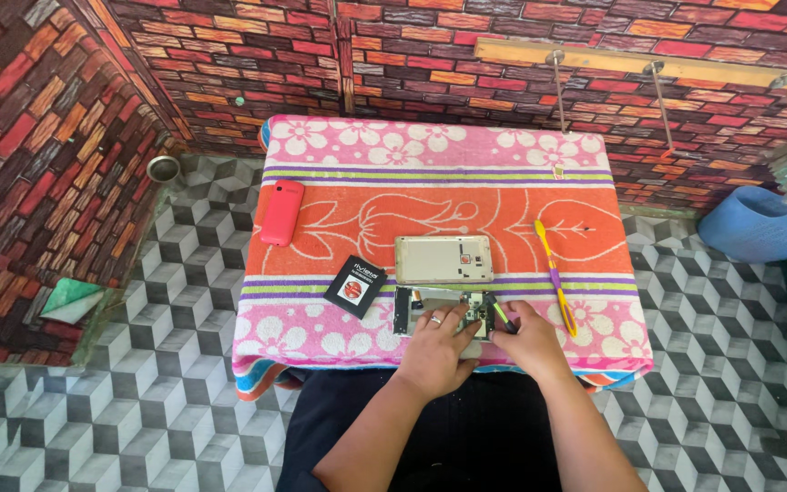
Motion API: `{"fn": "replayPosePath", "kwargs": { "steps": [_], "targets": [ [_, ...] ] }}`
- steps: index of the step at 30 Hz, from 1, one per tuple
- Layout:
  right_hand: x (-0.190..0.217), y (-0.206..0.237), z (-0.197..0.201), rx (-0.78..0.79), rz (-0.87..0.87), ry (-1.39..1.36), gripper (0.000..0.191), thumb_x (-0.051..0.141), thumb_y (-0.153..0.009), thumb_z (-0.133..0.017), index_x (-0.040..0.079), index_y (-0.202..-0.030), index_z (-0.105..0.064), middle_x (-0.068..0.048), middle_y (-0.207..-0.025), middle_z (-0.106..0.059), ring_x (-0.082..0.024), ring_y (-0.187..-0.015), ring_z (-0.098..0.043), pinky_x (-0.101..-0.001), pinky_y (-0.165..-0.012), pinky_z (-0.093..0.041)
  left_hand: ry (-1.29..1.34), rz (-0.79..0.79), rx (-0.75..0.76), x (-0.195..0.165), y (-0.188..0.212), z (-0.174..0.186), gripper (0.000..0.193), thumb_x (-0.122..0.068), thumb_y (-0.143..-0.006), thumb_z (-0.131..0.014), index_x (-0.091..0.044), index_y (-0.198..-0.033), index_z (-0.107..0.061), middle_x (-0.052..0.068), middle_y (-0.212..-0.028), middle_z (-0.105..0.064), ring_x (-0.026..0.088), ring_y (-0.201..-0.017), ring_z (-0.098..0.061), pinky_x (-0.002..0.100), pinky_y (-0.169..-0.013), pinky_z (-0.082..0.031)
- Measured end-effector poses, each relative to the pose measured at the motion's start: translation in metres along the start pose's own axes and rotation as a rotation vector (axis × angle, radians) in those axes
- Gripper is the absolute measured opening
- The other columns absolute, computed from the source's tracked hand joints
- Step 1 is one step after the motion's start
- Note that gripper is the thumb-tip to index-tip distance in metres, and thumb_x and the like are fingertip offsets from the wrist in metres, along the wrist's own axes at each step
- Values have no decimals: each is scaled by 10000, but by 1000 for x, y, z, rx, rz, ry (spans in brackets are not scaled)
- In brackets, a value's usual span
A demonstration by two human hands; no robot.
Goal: The person disassembles a smartphone on a towel-covered table. They remove the back cover and battery, then use a screwdriver to unscrew and lift out internal components, setting parts aside while working through the phone's internals.
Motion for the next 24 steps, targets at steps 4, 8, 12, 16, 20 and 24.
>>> {"fn": "replayPosePath", "kwargs": {
  "steps": [4,8,12,16,20,24],
  "targets": [
    [-7,5,-8,27,-83,-26,603,170,-736,-806,112,-1306,-614,-167,-909,-766,-275,-798,-747,-389,-734,-574,5,-8,-14,-1,0,2,648,-317,-756,-819,-100,-1342,-649,167,-1464,-502,349,-1360,-456,508,-1126,-347],
    [8,5,-1,-10,-6,6,616,151,-720,-816,98,-1292,-594,-128,-934,-756,-253,-803,-744,-373,-736,-569,0,-1,-2,0,0,1,654,-322,-752,-817,-107,-1346,-649,161,-1463,-504,348,-1361,-452,508,-1126,-344],
    [14,12,0,57,-48,-17,631,129,-709,-815,117,-1298,-588,-138,-907,-753,-256,-779,-737,-368,-723,-573,0,6,12,1,0,-1,648,-324,-772,-809,-110,-1361,-641,161,-1468,-496,350,-1363,-441,514,-1130,-334],
    [21,23,-2,48,-98,78,615,115,-757,-768,143,-1341,-577,-160,-933,-778,-298,-840,-758,-392,-793,-582,8,12,21,2,1,-4,656,-317,-770,-803,-111,-1369,-631,160,-1477,-489,344,-1378,-434,515,-1137,-329],
    [62,32,7,-105,206,137,576,70,-737,-749,82,-1279,-556,-171,-1146,-735,-383,-1047,-699,-464,-867,-567,3,13,23,2,1,-5,661,-314,-762,-804,-121,-1371,-633,164,-1483,-482,353,-1379,-425,519,-1140,-321],
    [64,40,7,-136,221,142,575,78,-743,-737,70,-1276,-523,-189,-1118,-734,-403,-1035,-696,-483,-861,-561,-10,8,21,3,1,-5,661,-308,-758,-805,-127,-1371,-636,165,-1477,-483,346,-1385,-428,517,-1149,-319]
  ]
}}
Point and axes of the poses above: each hand's wrist, its own y-axis away from the middle knuckle, its own z-axis out of the back of the hand, x = y × z, the point moved 10 cm from there along -y, towards the middle knuckle
